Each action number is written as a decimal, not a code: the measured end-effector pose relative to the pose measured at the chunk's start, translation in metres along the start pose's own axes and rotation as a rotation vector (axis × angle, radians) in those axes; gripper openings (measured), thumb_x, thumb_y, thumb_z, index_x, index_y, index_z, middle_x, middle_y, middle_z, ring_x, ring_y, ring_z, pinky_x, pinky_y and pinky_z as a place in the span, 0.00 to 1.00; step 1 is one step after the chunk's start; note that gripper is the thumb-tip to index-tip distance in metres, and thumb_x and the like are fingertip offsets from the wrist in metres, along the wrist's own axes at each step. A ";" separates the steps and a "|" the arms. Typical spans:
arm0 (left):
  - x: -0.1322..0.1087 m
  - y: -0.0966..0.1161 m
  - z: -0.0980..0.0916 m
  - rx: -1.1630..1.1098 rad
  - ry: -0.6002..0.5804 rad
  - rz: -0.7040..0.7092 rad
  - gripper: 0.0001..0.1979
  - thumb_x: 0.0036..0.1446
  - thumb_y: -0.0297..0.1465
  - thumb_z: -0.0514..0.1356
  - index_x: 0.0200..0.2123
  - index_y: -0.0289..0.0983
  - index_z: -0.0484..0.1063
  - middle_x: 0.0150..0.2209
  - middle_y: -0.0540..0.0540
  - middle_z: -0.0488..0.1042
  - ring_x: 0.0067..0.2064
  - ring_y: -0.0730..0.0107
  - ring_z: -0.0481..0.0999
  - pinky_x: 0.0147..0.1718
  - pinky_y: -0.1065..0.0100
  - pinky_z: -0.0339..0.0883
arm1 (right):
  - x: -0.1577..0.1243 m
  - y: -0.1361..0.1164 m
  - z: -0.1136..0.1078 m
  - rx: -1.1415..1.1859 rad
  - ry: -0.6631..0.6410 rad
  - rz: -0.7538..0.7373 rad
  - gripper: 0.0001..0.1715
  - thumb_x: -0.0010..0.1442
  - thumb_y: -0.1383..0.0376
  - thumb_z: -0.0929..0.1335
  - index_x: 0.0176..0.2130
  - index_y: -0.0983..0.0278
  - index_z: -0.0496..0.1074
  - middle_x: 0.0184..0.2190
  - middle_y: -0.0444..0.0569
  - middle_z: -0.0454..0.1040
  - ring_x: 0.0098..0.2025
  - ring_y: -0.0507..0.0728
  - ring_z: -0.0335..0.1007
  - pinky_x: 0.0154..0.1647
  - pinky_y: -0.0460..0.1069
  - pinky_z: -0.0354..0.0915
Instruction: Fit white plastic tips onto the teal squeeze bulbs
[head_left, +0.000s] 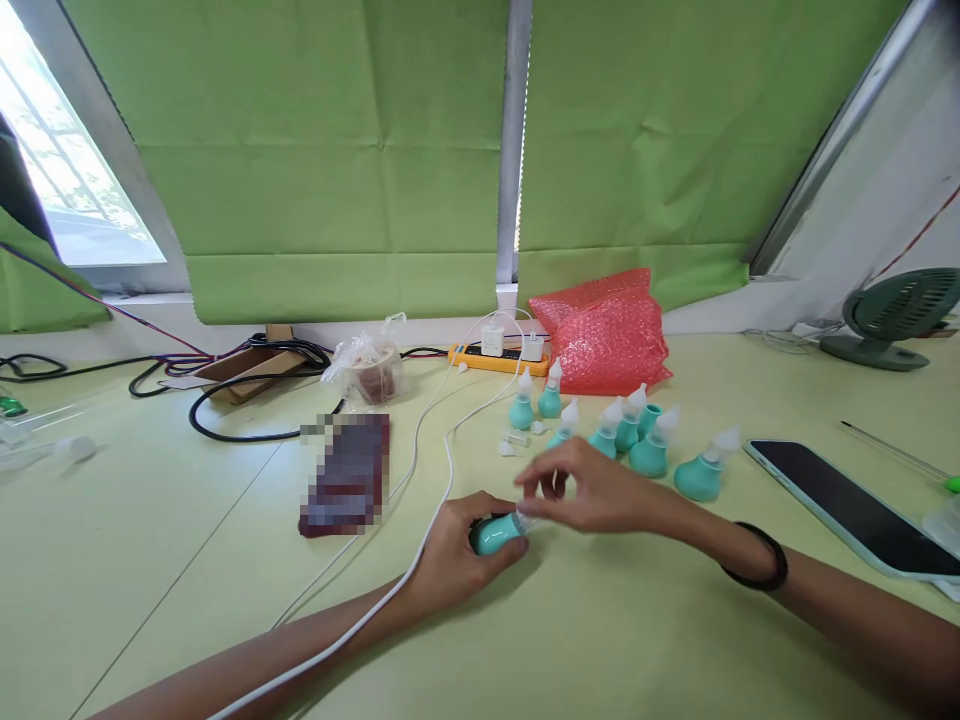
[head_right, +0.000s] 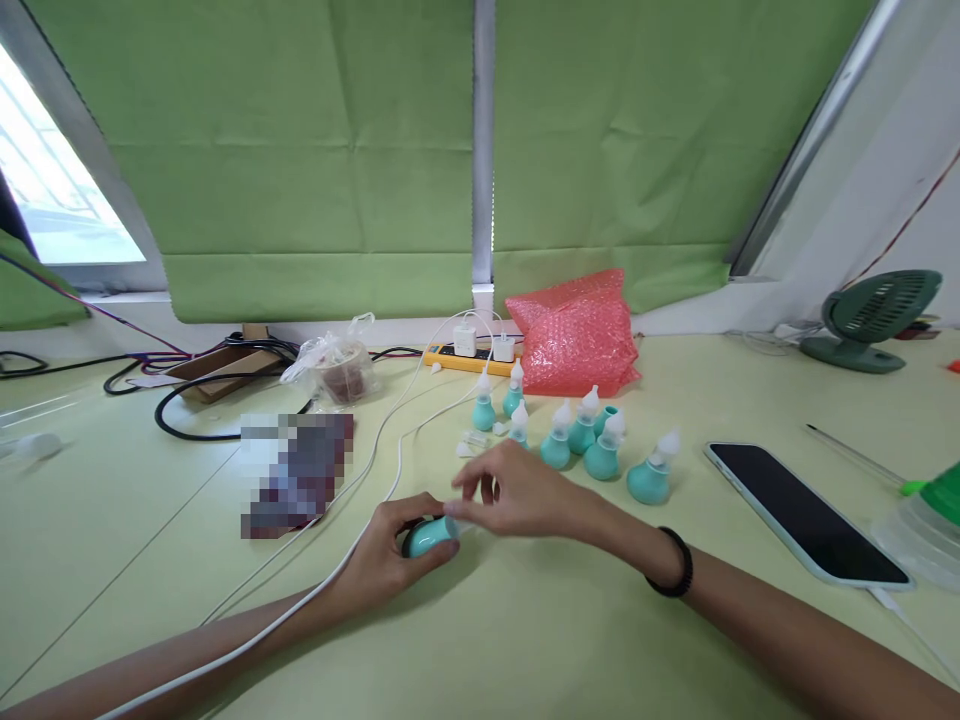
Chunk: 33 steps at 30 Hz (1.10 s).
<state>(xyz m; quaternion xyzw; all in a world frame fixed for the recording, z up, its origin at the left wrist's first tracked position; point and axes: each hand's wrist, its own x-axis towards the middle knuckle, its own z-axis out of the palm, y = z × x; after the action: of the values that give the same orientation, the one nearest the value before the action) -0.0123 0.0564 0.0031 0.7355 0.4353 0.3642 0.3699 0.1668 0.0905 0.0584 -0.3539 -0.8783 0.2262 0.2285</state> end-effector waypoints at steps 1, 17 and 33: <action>-0.001 -0.001 0.000 -0.003 0.036 -0.005 0.10 0.44 0.34 0.59 0.31 0.36 0.71 0.27 0.47 0.71 0.29 0.68 0.68 0.28 0.72 0.59 | 0.009 -0.001 -0.006 -0.104 0.074 -0.014 0.13 0.52 0.61 0.63 0.33 0.65 0.73 0.25 0.47 0.73 0.25 0.51 0.65 0.26 0.45 0.61; -0.004 0.002 -0.007 -0.089 0.152 -0.020 0.07 0.48 0.33 0.55 0.29 0.35 0.67 0.25 0.52 0.64 0.27 0.74 0.61 0.26 0.74 0.54 | 0.066 0.025 0.009 -0.853 -0.257 0.079 0.14 0.50 0.70 0.62 0.39 0.67 0.68 0.36 0.55 0.70 0.36 0.58 0.67 0.29 0.46 0.56; -0.003 0.001 -0.006 -0.077 0.140 -0.012 0.12 0.51 0.35 0.54 0.36 0.34 0.67 0.26 0.50 0.69 0.28 0.72 0.66 0.28 0.73 0.59 | 0.031 0.018 -0.002 -0.584 -0.175 -0.047 0.08 0.47 0.69 0.64 0.32 0.67 0.68 0.31 0.49 0.70 0.35 0.54 0.65 0.30 0.45 0.56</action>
<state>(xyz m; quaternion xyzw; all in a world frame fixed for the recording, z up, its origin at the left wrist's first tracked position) -0.0185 0.0546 0.0063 0.6910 0.4503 0.4288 0.3687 0.1575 0.1248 0.0577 -0.3632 -0.9305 -0.0116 0.0460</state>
